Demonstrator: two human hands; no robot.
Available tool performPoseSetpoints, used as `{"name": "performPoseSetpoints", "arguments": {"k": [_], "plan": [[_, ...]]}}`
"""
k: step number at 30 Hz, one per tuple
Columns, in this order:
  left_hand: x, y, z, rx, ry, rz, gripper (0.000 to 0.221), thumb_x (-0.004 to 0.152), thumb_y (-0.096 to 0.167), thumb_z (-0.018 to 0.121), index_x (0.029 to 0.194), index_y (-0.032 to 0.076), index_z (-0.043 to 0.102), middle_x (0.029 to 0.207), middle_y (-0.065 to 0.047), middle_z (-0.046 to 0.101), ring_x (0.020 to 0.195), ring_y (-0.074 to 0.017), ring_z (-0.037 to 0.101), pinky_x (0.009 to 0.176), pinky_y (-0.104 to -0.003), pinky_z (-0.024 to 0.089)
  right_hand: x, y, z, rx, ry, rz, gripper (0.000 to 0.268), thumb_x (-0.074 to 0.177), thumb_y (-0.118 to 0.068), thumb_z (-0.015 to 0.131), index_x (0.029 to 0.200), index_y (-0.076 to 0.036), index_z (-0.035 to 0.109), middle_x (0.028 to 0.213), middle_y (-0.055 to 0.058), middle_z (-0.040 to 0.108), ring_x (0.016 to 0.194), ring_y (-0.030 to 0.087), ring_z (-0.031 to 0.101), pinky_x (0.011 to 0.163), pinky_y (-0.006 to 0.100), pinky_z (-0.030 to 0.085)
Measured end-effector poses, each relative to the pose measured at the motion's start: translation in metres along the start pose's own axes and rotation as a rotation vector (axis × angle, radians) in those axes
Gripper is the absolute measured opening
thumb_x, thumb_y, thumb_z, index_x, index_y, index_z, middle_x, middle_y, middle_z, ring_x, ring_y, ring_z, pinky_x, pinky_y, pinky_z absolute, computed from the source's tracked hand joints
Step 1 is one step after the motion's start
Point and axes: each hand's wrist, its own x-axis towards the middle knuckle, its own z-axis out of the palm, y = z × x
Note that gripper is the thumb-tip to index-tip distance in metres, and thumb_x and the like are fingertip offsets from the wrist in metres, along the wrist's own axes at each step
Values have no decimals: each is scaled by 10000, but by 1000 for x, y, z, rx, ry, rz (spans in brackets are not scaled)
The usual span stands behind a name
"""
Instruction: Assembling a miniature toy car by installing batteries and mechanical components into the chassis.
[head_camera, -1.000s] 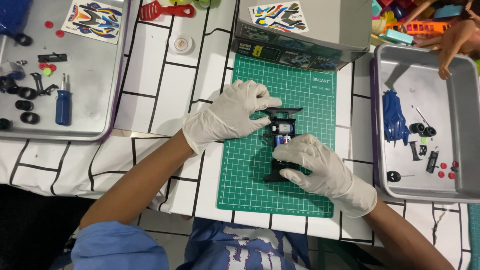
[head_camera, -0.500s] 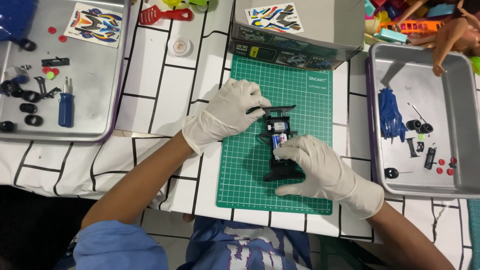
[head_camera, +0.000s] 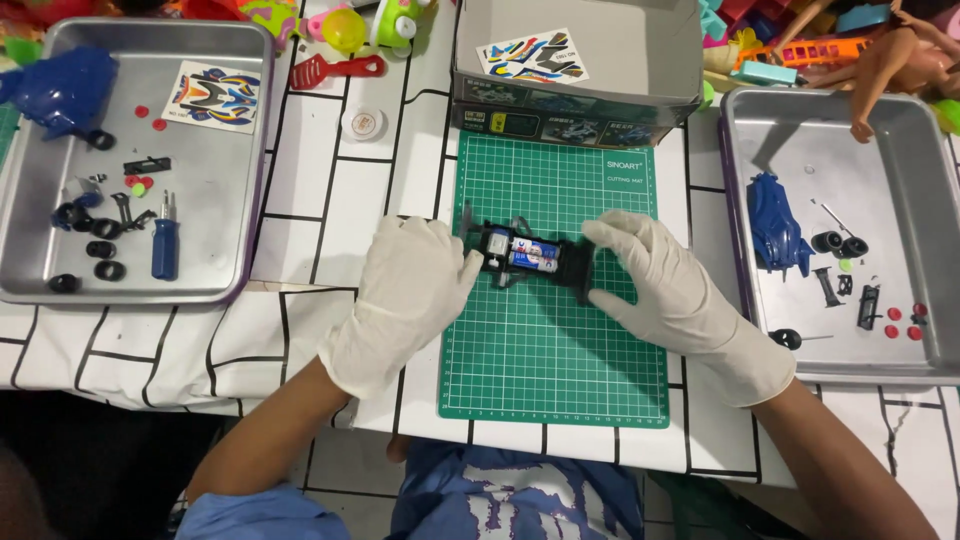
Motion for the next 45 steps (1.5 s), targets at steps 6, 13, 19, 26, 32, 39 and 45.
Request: {"name": "performPoseSetpoints", "arguments": {"k": [6, 13, 19, 26, 32, 39, 45], "plan": [[-21, 32, -21, -232, -210, 141, 495, 1023, 422, 416, 761, 142, 727, 664, -59, 672, 661, -277, 669, 756, -412, 481, -8, 23, 20, -99, 194, 110, 699, 839, 146, 571, 1501, -70, 515, 1288, 185, 554, 1135, 383, 620, 978, 478, 539], [21, 14, 1, -531, 252, 114, 327, 1006, 298, 531, 794, 115, 701, 701, -103, 671, 701, -286, 697, 725, -399, 532, -9, -3, 23, -26, 224, 466, 449, 870, -70, 731, 1308, -156, 685, 996, 60, 720, 827, 216, 693, 722, 366, 585], [49, 29, -12, -650, -112, 27, 346, 966, 368, 578, 1147, 107, 714, 1069, -115, 712, 1052, -306, 705, 895, -433, 550, 11, -19, 16, 109, 80, 702, 452, 902, -74, 700, 1346, -143, 659, 1140, 106, 723, 994, 260, 700, 820, 392, 572], [52, 38, -43, -846, -434, -216, 454, 805, 527, 683, 1110, 197, 745, 1013, -2, 773, 1059, -252, 729, 914, -416, 541, 45, -46, 0, 654, 333, 864, 330, 894, 35, 634, 1210, -48, 672, 1035, 83, 708, 925, 148, 675, 831, 272, 560], [56, 41, -34, -1148, -403, -256, 380, 753, 419, 754, 996, 126, 765, 865, -48, 765, 928, -248, 752, 863, -356, 566, 34, -41, 25, 696, 717, 365, 236, 930, 168, 603, 1072, -14, 652, 1228, 78, 557, 1246, 188, 612, 970, 288, 566], [60, 40, -11, -1444, -299, -254, 357, 735, 330, 798, 966, 66, 732, 871, -80, 769, 868, -192, 731, 817, -324, 583, 26, -28, 42, 570, 674, 161, 310, 848, 101, 749, 1138, -9, 740, 1440, 171, 503, 1195, 281, 668, 995, 379, 588], [59, 43, 5, -1673, -306, -311, 295, 776, 163, 800, 1026, 22, 731, 839, -105, 758, 831, -145, 715, 757, -283, 606, 28, -25, 40, 677, 630, 277, 241, 818, 98, 785, 1032, -13, 778, 1350, 216, 584, 1091, 271, 721, 873, 327, 628]]}}
